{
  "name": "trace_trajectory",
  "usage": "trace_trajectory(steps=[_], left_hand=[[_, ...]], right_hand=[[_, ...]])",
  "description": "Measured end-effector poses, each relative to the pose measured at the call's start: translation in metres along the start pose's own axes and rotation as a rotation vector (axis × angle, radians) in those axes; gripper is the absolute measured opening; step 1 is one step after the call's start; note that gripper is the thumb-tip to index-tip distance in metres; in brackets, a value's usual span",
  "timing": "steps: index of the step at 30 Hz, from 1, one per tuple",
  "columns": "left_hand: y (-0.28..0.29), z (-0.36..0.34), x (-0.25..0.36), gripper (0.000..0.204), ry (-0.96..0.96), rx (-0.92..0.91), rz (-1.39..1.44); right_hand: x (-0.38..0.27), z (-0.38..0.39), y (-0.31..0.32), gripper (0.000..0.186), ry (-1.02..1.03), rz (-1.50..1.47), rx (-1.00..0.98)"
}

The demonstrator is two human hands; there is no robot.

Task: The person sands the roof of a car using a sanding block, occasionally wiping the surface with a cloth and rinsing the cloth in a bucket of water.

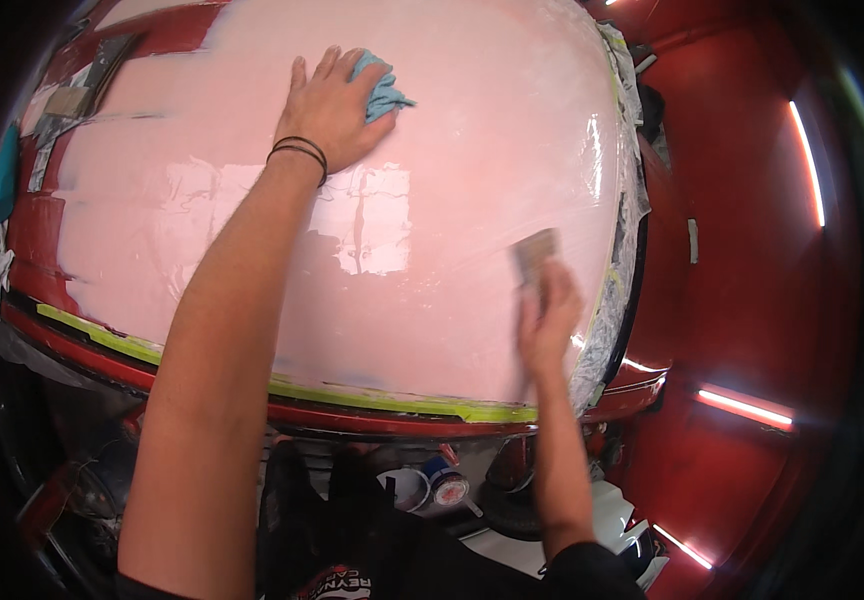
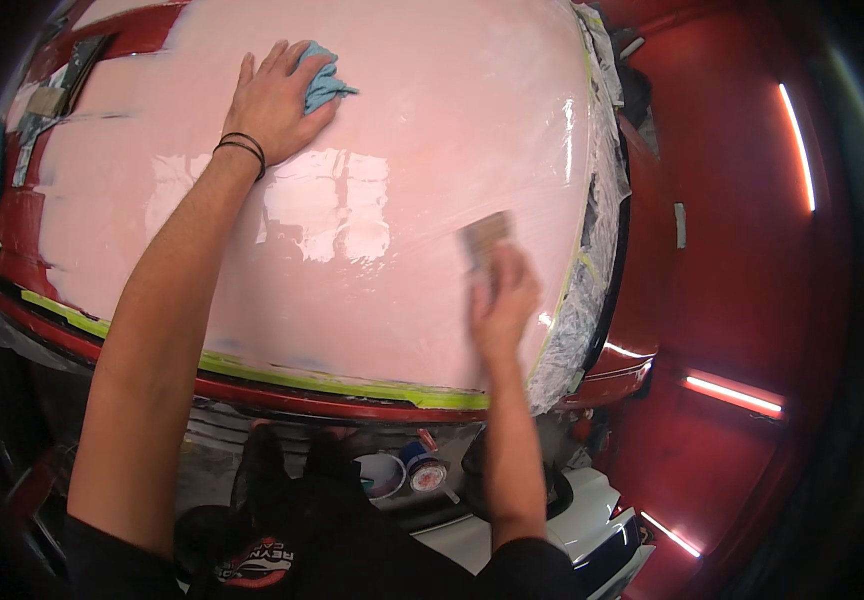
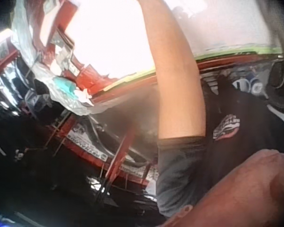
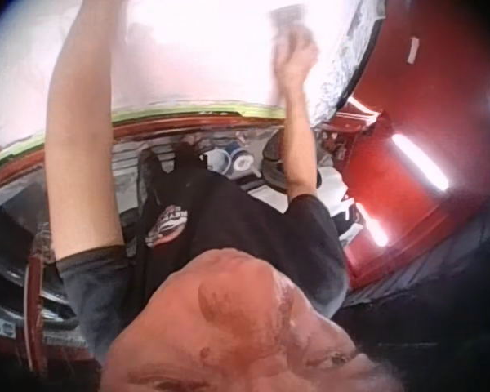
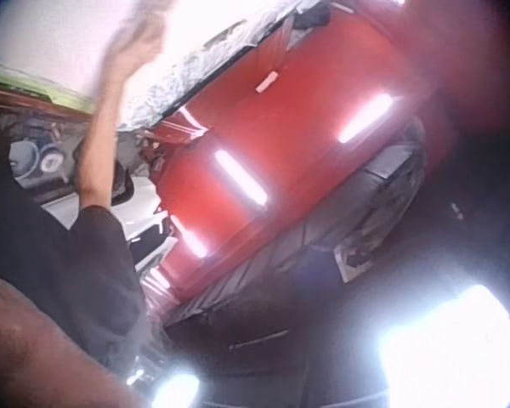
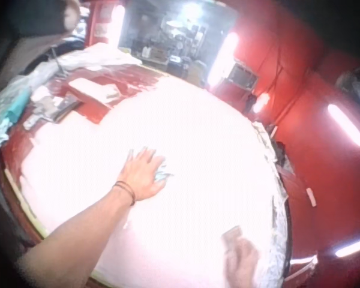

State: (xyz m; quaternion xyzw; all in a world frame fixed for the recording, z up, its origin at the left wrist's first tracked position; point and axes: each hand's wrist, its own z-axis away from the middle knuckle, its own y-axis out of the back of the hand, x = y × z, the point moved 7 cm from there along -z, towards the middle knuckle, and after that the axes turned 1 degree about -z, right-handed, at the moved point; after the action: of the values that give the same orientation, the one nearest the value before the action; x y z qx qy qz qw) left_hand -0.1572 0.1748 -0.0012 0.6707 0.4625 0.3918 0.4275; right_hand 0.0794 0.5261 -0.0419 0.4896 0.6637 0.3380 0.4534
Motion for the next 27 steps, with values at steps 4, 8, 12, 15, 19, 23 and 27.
trace_trajectory(steps=[4, 8, 12, 15, 19, 23, 27], left_hand=[[-0.003, -0.009, 0.021, 0.059, -0.032, 0.026, 0.032], [-0.005, -0.010, 0.014, 0.060, -0.021, 0.009, 0.028], [-0.003, -0.007, -0.001, 0.063, -0.034, -0.025, -0.004], [-0.005, -0.010, -0.013, 0.064, -0.067, 0.025, -0.015], [-0.001, -0.015, 0.023, 0.063, -0.104, 0.008, 0.015], [-0.013, -0.007, 0.033, 0.060, -0.142, -0.001, 0.046], [-0.002, -0.014, 0.000, 0.059, -0.140, 0.042, -0.007]], right_hand=[[0.152, -0.030, 0.021, 0.058, -0.358, 0.071, 0.147], [0.107, -0.011, 0.003, 0.061, -0.557, 0.037, 0.117], [-0.087, 0.050, 0.006, 0.070, -0.345, 0.015, 0.017], [-0.071, 0.075, 0.021, 0.071, -0.390, 0.013, 0.004], [0.091, 0.111, 0.053, 0.064, -0.673, 0.058, 0.229], [0.104, 0.131, 0.051, 0.063, -0.909, 0.111, 0.231], [-0.058, 0.113, 0.022, 0.068, -0.687, 0.046, 0.190]])
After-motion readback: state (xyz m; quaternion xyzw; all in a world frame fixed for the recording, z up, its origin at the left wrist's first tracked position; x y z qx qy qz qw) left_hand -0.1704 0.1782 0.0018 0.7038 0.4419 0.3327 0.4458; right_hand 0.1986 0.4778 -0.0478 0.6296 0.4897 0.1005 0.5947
